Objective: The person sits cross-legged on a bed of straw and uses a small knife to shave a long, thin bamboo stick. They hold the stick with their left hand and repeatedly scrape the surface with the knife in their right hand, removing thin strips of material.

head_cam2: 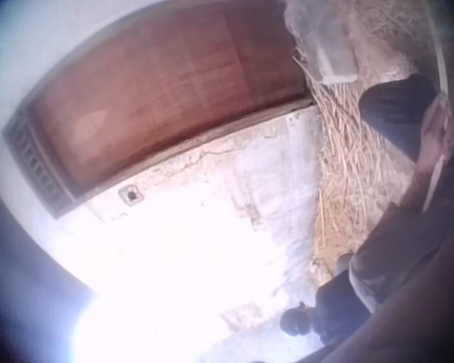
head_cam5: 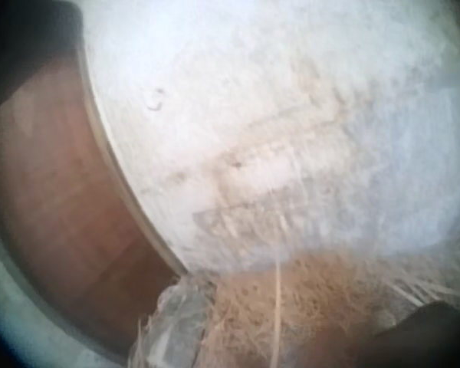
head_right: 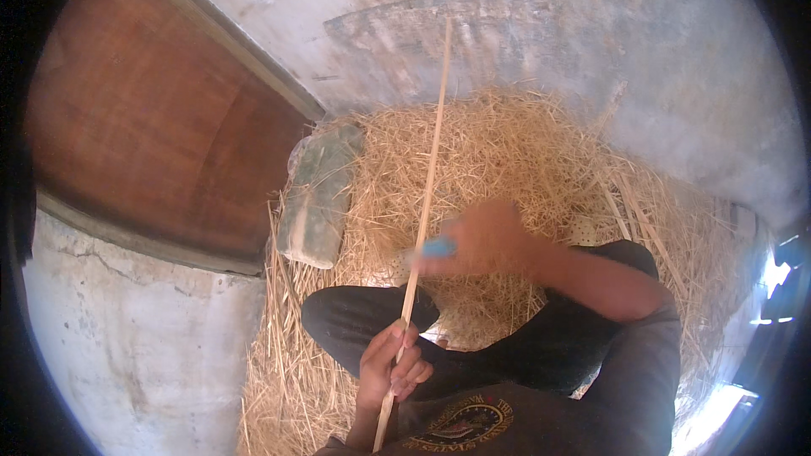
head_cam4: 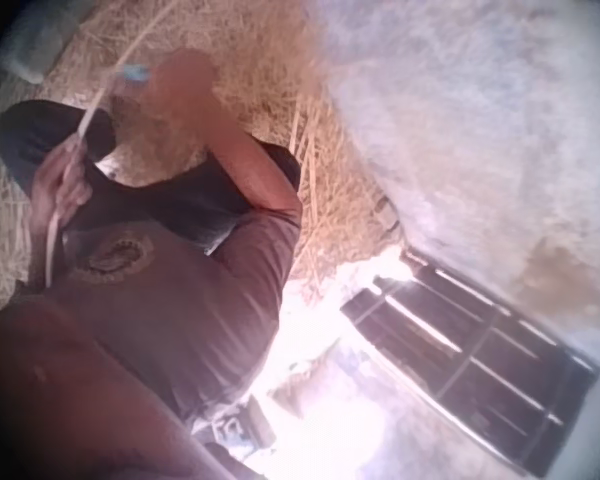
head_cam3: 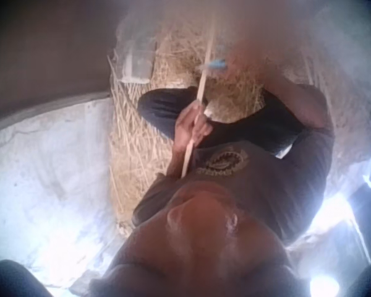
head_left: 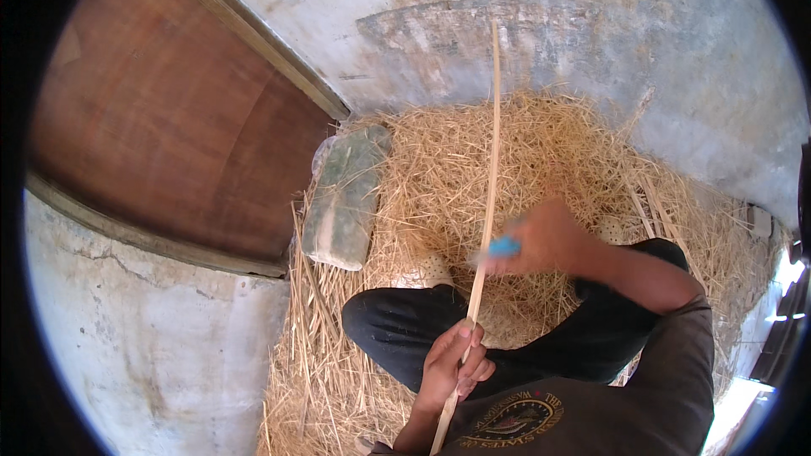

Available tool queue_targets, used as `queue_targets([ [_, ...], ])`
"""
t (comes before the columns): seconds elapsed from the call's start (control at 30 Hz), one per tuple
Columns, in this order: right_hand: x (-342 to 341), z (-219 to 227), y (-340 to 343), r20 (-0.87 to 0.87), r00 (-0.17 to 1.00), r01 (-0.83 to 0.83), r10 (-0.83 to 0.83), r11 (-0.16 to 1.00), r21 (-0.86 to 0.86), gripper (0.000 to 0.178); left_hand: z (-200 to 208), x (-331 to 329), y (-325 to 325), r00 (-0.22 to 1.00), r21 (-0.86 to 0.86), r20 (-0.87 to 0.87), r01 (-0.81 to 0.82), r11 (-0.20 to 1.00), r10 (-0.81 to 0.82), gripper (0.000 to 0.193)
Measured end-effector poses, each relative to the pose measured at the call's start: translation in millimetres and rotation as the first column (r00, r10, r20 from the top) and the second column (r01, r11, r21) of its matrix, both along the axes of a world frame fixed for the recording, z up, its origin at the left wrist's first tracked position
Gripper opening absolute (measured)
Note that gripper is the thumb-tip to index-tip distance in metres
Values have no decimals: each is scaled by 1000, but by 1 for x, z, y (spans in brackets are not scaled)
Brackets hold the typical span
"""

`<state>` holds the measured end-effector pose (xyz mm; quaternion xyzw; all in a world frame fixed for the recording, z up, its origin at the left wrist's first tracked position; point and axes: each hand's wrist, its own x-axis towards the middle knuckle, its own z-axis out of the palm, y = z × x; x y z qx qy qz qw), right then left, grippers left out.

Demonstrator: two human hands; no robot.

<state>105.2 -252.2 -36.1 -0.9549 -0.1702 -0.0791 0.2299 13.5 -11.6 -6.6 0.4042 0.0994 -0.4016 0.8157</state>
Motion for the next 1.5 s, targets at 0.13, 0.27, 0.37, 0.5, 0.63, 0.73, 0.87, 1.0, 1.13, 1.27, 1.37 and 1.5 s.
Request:
queue_targets([
  [0.13,-3,0,4,36,999,-29,27,997,77,72,2,-4,0,999,-66,-20,-29,997,28,28],
  [0.27,24,-11,-27,93,979,184,-183,983,0,66,3,-6,1,999,-103,-36,-28,994,25,28],
  [0.37,-8,-6,13,-23,995,-93,95,994,65,77,1,0,3,998,-86,14,-56,995,57,28],
  [0.5,6,-4,-2,58,997,55,-55,998,-9,77,2,-9,4,1000,-11,15,-12,1000,12,28],
  [0.63,42,-23,-48,52,976,216,-212,973,-80,78,-1,-14,5,997,-29,-15,69,997,-70,27],
  [0.73,54,-28,-57,307,931,253,-197,955,-153,69,-1,-21,8,995,-19,29,94,995,-93,27],
  [0.87,79,-16,-108,107,861,503,-497,863,-39,73,-2,-39,18,981,5,66,180,984,-180,28],
  [1.0,92,-30,-180,110,738,671,-666,742,-7,75,2,-57,27,927,178,73,351,919,-368,29],
  [1.13,93,-34,-204,-21,624,769,-781,618,-164,74,-3,-70,41,891,260,121,398,880,-438,27],
  [1.27,77,-67,-260,-109,341,937,-934,347,-38,80,5,-79,45,882,313,-16,451,836,-470,27],
  [1.37,71,-78,-270,-111,369,928,-923,373,-17,88,3,-81,48,896,367,61,389,845,-439,22],
  [1.5,56,-30,-177,-300,683,696,-666,718,-9,78,-13,-42,41,908,573,269,118,811,-322,20],
])
